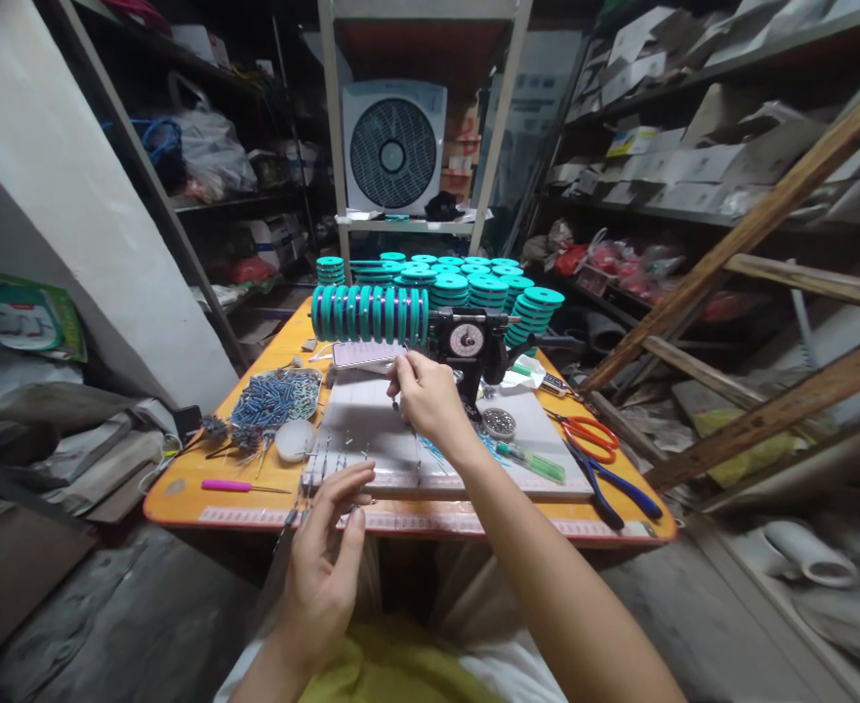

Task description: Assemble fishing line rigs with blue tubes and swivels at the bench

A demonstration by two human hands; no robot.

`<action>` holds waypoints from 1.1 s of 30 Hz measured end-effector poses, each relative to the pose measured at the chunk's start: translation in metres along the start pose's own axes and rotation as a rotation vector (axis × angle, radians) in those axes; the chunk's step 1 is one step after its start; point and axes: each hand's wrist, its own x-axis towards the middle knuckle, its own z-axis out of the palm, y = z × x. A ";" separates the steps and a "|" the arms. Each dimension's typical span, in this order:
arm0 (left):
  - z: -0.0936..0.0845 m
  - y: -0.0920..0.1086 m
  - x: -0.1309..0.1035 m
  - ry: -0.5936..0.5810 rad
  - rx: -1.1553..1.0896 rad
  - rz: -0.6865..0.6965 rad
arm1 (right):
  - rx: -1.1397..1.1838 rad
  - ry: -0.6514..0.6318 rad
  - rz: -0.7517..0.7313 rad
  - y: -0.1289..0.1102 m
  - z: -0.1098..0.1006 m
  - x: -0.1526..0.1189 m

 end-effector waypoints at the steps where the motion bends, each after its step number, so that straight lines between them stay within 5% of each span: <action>1: 0.001 -0.002 0.001 -0.013 -0.049 -0.046 | 0.047 -0.011 0.011 -0.005 -0.005 -0.003; 5: 0.006 -0.009 0.015 -0.044 -0.170 -0.162 | 0.261 -0.123 0.088 -0.022 -0.020 -0.012; 10: 0.011 -0.004 0.037 -0.029 -0.301 -0.137 | 0.468 -0.289 0.185 -0.040 -0.029 -0.023; 16: 0.018 0.008 0.047 -0.150 -0.527 -0.276 | 0.602 -0.359 0.238 -0.050 -0.028 -0.032; 22: 0.019 0.018 0.044 -0.238 -0.908 -0.387 | 0.658 -0.373 0.295 -0.050 -0.027 -0.035; 28: 0.008 0.026 0.036 -0.404 -1.039 -0.600 | 0.663 -0.424 0.353 -0.035 -0.022 -0.036; 33: 0.005 0.026 0.028 -0.361 -1.083 -0.683 | 0.613 -0.422 0.382 -0.018 -0.017 -0.040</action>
